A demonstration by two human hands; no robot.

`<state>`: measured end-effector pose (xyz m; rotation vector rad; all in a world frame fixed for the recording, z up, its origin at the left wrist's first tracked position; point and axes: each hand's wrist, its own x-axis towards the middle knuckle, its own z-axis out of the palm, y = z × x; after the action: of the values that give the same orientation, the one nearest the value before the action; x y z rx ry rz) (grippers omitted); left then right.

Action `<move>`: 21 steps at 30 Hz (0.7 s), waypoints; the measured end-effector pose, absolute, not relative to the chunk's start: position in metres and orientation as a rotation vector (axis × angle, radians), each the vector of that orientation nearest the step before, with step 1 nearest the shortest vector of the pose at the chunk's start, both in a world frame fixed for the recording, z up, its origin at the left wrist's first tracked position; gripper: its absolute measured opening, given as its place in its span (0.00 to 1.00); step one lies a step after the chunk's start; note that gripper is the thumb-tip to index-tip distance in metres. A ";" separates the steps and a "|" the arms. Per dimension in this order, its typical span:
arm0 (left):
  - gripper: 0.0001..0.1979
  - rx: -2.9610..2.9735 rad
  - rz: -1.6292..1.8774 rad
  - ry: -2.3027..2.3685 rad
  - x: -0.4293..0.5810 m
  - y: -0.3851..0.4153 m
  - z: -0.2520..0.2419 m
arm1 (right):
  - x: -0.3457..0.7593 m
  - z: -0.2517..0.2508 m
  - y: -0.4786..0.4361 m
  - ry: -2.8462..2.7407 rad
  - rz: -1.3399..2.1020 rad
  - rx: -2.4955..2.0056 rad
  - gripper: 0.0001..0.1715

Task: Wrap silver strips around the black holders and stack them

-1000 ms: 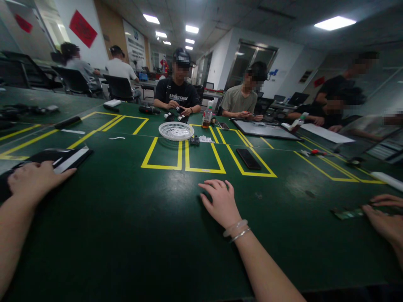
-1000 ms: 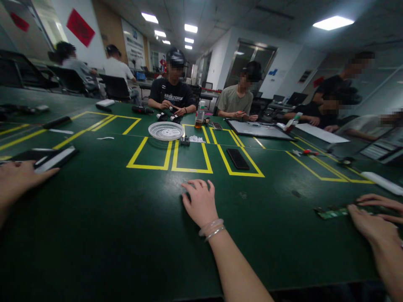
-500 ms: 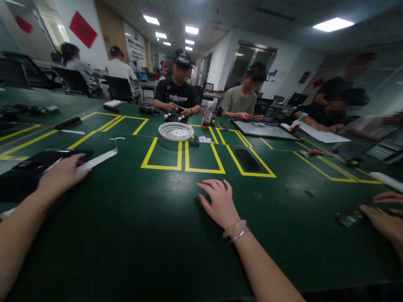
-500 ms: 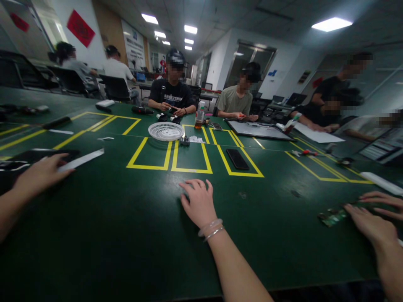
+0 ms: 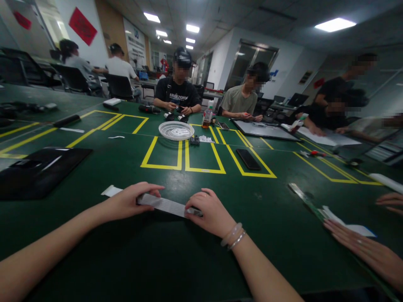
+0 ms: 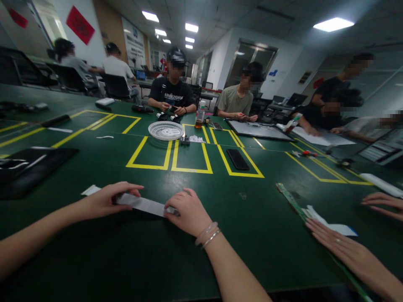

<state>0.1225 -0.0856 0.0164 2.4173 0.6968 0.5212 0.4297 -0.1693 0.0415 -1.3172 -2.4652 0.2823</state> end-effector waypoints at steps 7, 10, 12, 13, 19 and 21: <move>0.23 2.421 0.576 0.707 0.121 -0.084 0.016 | 0.431 0.038 -0.168 -2.399 0.321 -1.333 0.13; 0.29 2.495 0.538 0.856 0.109 -0.074 0.022 | 0.434 0.039 -0.166 -2.260 0.364 -1.332 0.11; 0.31 2.548 0.583 1.093 0.088 -0.059 0.025 | 0.437 0.040 -0.163 -2.048 0.443 -1.322 0.12; 0.32 2.563 0.641 1.250 0.074 -0.050 0.024 | 0.439 0.040 -0.161 -1.905 0.504 -1.307 0.13; 0.33 2.399 1.088 1.929 -0.051 -0.001 -0.005 | 0.450 0.045 -0.149 -0.963 0.907 -1.111 0.22; 0.31 2.368 1.025 1.918 -0.080 0.002 -0.010 | 0.453 0.046 -0.147 -0.777 0.961 -1.087 0.24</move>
<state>-0.0799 0.0021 -0.0096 2.3677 1.9184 1.0246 0.4527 -0.1470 0.0459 -1.0872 -0.7774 0.9613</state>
